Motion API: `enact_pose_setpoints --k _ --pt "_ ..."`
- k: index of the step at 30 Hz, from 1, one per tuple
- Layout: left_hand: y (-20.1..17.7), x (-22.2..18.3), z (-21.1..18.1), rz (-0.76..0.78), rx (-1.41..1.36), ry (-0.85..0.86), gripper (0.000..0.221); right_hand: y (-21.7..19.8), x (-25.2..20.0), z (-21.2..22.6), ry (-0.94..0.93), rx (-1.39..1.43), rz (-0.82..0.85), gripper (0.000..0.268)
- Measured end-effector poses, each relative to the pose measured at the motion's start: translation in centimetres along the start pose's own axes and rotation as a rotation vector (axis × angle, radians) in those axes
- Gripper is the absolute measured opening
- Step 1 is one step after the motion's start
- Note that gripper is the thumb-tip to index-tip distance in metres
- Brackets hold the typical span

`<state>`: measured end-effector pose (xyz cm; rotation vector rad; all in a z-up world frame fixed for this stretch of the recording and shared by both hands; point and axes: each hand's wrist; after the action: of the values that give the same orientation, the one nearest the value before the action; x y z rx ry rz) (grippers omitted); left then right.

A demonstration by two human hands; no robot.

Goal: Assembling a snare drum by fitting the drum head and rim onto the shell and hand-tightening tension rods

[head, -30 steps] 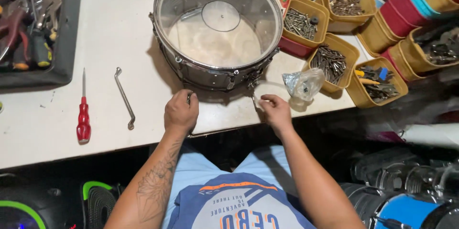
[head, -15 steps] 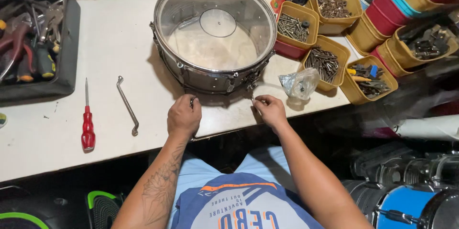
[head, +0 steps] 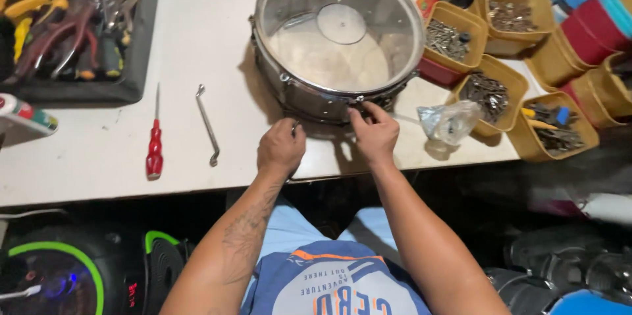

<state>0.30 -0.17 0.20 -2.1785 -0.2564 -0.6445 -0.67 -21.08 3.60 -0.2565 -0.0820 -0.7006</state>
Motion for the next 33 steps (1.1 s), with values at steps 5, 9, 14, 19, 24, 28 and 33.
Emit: enact_pose_setpoints --k 5,9,14,19,24,28,33 --pt "0.3 -0.5 0.4 -0.011 0.031 -0.001 0.017 0.7 0.4 -1.4 -0.092 -0.067 -0.018 0.023" --pt "-0.2 0.1 -0.2 -0.007 0.018 -0.003 0.017 1.2 0.5 -1.6 -0.138 0.062 -0.064 0.016" --pt "0.1 -0.2 0.0 0.011 0.006 -0.011 0.018 1.1 0.4 -1.5 -0.217 0.108 -0.053 0.017" --pt "0.6 0.1 0.1 0.022 0.045 -0.002 0.018 1.6 0.7 -2.2 -0.193 0.179 -0.076 0.015" --pt "1.0 -0.3 0.4 -0.003 0.062 -0.025 0.017 2.1 0.4 -2.1 -0.138 0.218 -0.029 0.018" --pt "1.3 -0.4 0.6 -0.006 0.069 -0.02 0.016 2.2 0.3 -1.6 -0.087 0.222 -0.042 0.02" --pt "1.4 -0.3 0.5 0.033 0.054 -0.052 0.021 1.3 -0.2 -1.1 -0.141 0.143 -0.013 0.02"
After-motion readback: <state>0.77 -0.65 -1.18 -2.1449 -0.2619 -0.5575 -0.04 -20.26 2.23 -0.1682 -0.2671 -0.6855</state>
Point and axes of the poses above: each hand's wrist, its own x-axis towards the middle knuckle, its own y-axis out of the palm, z = x × y, and after that the axes turned 4 degrees about x, right-handed
